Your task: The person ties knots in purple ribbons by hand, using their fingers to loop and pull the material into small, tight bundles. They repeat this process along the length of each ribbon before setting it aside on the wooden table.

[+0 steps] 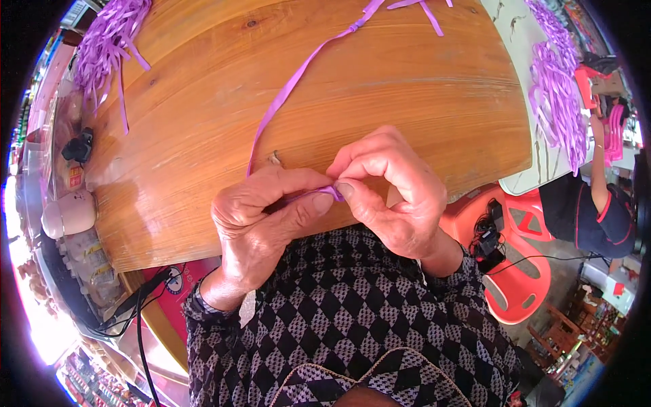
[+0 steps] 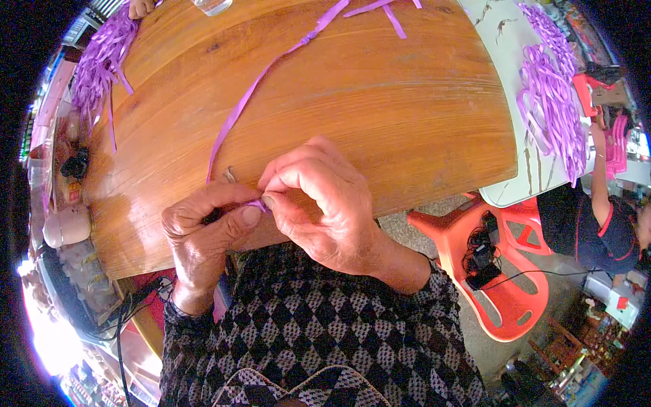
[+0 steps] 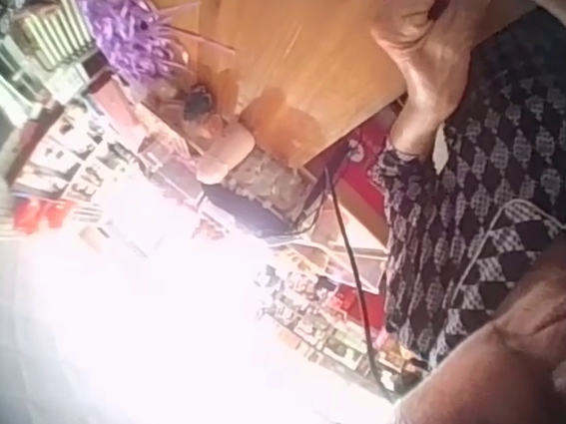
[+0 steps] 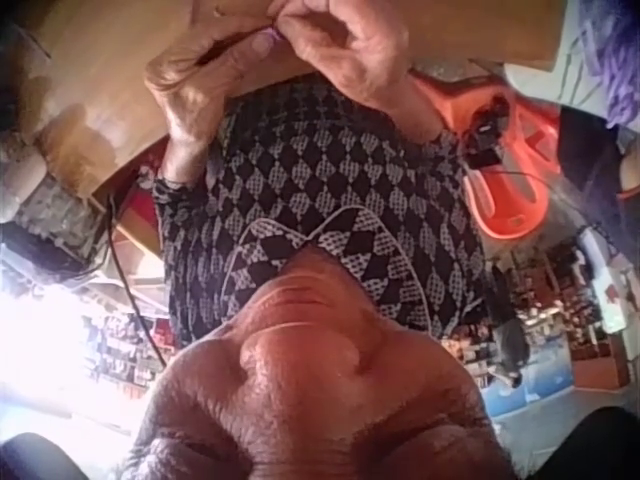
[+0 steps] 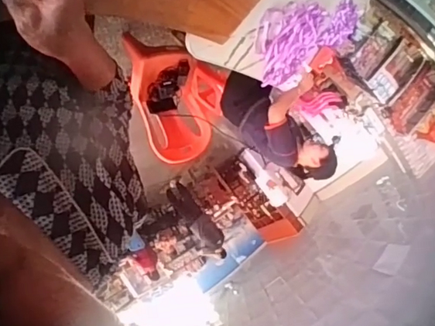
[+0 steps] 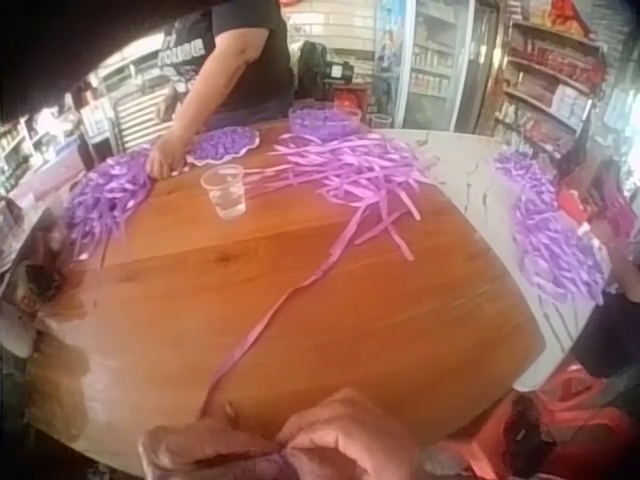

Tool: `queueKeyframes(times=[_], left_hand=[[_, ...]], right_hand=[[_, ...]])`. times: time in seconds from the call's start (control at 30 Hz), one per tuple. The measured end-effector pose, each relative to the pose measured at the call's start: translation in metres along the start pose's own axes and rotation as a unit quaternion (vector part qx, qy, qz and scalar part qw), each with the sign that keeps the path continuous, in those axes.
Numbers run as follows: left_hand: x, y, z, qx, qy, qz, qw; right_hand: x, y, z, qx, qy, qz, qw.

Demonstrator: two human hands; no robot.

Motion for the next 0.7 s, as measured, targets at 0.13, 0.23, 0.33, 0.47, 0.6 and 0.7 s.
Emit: queueKeyframes(times=[0.13,0.23,0.33,0.47,0.6,0.7], left_hand=[[0.0,-0.004,0.003,-0.024,0.003,-0.004,1.0],[0.004,-0.009,0.004,-0.012,0.01,0.017,1.0],[0.008,-0.014,0.003,0.004,-0.002,0.149,0.989],[0.007,-0.007,-0.001,0.014,0.0,0.143,0.99],[0.005,-0.007,0.001,-0.095,0.01,-0.104,0.99],[0.007,-0.013,0.005,-0.192,-0.01,-0.11,0.975]], right_hand=[[-0.001,0.0,0.0,-0.02,0.018,-0.033,0.999],[-0.002,0.003,0.0,-0.026,0.025,-0.033,0.999],[-0.002,0.002,0.001,-0.027,0.017,-0.031,0.999],[0.0,0.001,0.002,-0.034,0.012,-0.049,0.998],[0.0,0.0,0.0,-0.029,0.009,-0.04,0.999],[-0.002,0.001,-0.001,-0.004,0.006,-0.031,1.0]])
Point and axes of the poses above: each hand's wrist, its own x-axis towards the middle knuckle, its own z-axis out of the palm, y = z × x, the point moved 2 cm from there along x, towards the middle knuckle, and after that the axes turned 3 degrees about y, right-handed, at the moved point
